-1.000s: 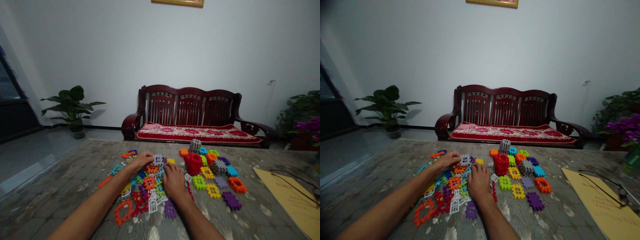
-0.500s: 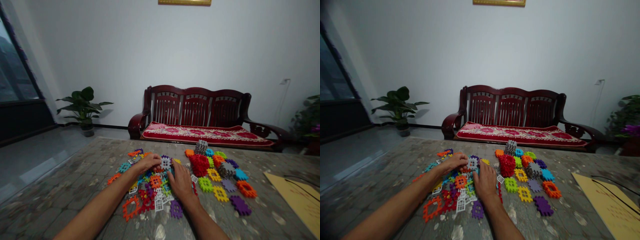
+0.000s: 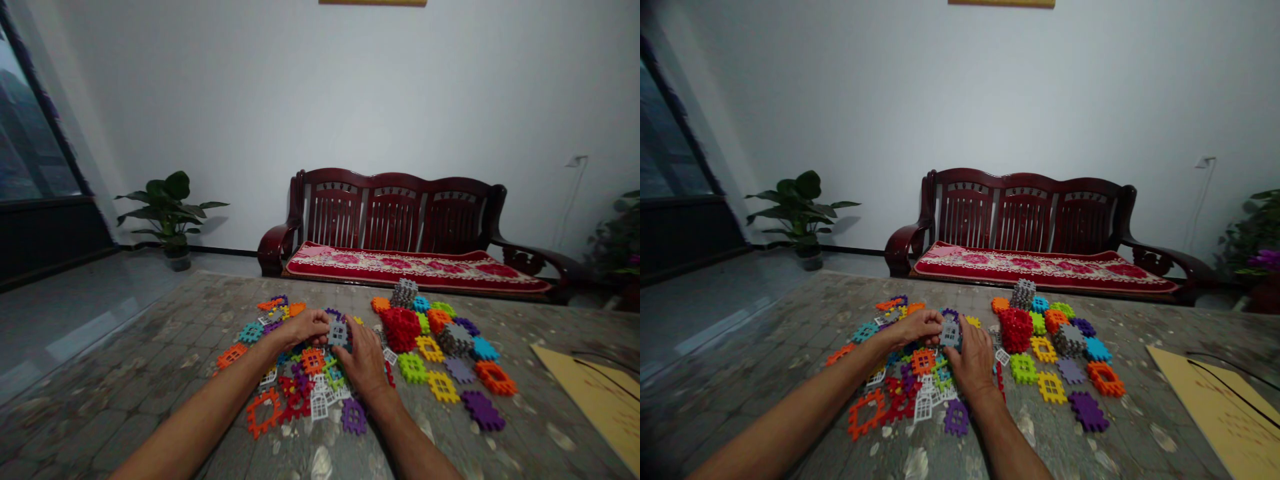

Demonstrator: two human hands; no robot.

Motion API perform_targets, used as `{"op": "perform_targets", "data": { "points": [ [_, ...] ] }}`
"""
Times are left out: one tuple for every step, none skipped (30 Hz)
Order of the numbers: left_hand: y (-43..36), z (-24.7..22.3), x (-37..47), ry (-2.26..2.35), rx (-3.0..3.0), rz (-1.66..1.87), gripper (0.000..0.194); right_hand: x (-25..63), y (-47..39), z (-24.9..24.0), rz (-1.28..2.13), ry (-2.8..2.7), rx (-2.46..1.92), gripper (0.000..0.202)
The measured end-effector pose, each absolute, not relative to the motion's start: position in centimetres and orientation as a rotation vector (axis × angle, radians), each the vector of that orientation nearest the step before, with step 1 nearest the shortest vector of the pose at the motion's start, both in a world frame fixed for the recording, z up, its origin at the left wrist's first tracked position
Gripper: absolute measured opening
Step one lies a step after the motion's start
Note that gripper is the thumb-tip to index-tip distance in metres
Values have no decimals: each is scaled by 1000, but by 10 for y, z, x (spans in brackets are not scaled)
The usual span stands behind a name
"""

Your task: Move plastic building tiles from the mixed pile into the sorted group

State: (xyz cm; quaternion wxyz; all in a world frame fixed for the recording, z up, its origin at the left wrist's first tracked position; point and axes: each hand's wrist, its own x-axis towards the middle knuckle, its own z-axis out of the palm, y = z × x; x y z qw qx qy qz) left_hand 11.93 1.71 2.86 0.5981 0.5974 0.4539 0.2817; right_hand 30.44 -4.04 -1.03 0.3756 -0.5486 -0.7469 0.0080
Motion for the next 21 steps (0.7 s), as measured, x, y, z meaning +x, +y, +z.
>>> {"op": "perform_targets", "data": {
  "points": [
    [16,29,120,1054,1393,648,26,304,-40,-10,21,-1911,-1392,56],
    [16,30,120,1056,1402,645,26,304,-41,-10,23,-1909,-1384,54],
    [15,32,119,1064,1418,650,25,304,-41,-10,26,-1906,-1382,52],
    [15,35,117,1084,1441,669,25,304,-41,-10,28,-1902,-1384,50],
    [14,38,113,1113,1467,703,25,304,-42,-9,30,-1898,-1386,50],
    [14,42,108,1160,1502,762,25,304,-42,-9,28,-1895,-1386,50],
    [13,47,100,1230,1521,837,27,304,-43,-8,21,-1894,-1385,51],
    [13,50,89,1289,1524,925,31,304,-43,-7,11,-1896,-1381,51],
    [12,53,76,1354,1505,1027,35,304,-44,-6,-1,-1899,-1377,50],
    [11,54,60,1423,1460,1119,38,304,-44,-4,-13,-1902,-1373,50],
    [10,54,44,1498,1415,1222,40,304,-44,-2,-26,-1906,-1368,49],
    [9,51,26,1571,1367,1306,41,304,-44,1,-39,-1905,-1359,48],
    [7,47,8,1652,1295,1373,41,305,-44,5,-53,-1900,-1346,48],
    [5,41,-8,1726,1217,1443,40,305,-44,9,-67,-1889,-1329,47],
    [4,33,-23,1794,1125,1520,38,307,-43,14,-81,-1871,-1314,47],
    [3,26,-36,1834,1048,1556,36,309,-43,20,-90,-1845,-1305,46],
    [2,18,-46,1860,978,1573,34,312,-42,27,-92,-1812,-1305,46],
    [1,11,-53,1863,950,1573,34,316,-40,33,-86,-1776,-1313,46],
    [1,6,-57,1864,945,1571,33,321,-39,41,-74,-1733,-1329,47],
    [1,1,-59,1864,953,1564,33,328,-36,47,-58,-1687,-1350,48],
    [1,-2,-59,1869,980,1548,32,336,-32,54,-39,-1642,-1373,50]
  ]
}}
